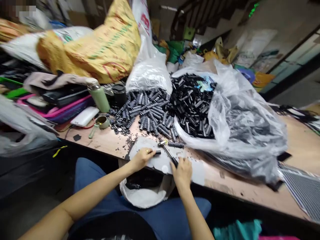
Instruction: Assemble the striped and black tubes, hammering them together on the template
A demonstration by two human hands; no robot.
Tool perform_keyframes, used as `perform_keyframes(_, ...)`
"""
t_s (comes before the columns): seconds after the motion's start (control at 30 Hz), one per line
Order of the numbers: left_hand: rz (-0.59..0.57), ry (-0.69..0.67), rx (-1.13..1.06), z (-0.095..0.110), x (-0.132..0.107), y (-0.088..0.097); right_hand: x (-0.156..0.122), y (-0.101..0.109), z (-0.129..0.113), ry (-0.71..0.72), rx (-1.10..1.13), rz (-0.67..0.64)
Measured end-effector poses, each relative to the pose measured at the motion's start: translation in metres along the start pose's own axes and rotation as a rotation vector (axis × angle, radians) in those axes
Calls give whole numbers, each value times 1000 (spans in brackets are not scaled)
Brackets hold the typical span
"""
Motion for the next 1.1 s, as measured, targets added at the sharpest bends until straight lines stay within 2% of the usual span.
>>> perform_keyframes(0.1,-26,-66,92,-5,6,3,1,-8,20,69,-119,9)
perform_keyframes(0.17,-50,-76,129,-7,8,5,3,-14,20,96,-164,-7)
perform_keyframes(0.27,-72,-82,173,-5,7,9,5,-13,12,78,-204,-112)
perform_keyframes(0.4,-53,-2,240,2,3,15,6,6,5,-127,-22,-348)
perform_keyframes(0.5,-54,35,255,5,2,15,1,24,-1,-182,197,-462)
perform_keyframes(0.57,-53,37,272,6,1,16,-7,35,-6,-209,262,-432)
perform_keyframes(0.67,-65,37,307,5,1,17,-23,42,-16,-278,239,-344)
perform_keyframes(0.73,-84,50,324,8,1,16,-33,42,-22,-284,147,-403)
perform_keyframes(0.83,-97,75,332,19,1,12,-36,47,-30,-252,51,-509)
perform_keyframes(0.97,-90,105,300,39,-2,1,-27,71,-50,-209,215,-354)
perform_keyframes(1.03,-116,108,271,44,-6,-4,-27,76,-64,-172,301,-292)
perform_keyframes(1.1,-147,96,245,45,-11,-8,-30,70,-79,-109,279,-341)
Point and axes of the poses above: each hand's wrist, its own x-axis towards the middle knuckle, its own y-axis out of the back of the hand, z = x × y, the point moved 2 cm from there along x, towards the middle knuckle, and after that the axes turned 8 degrees about z, right-handed, at the moved point
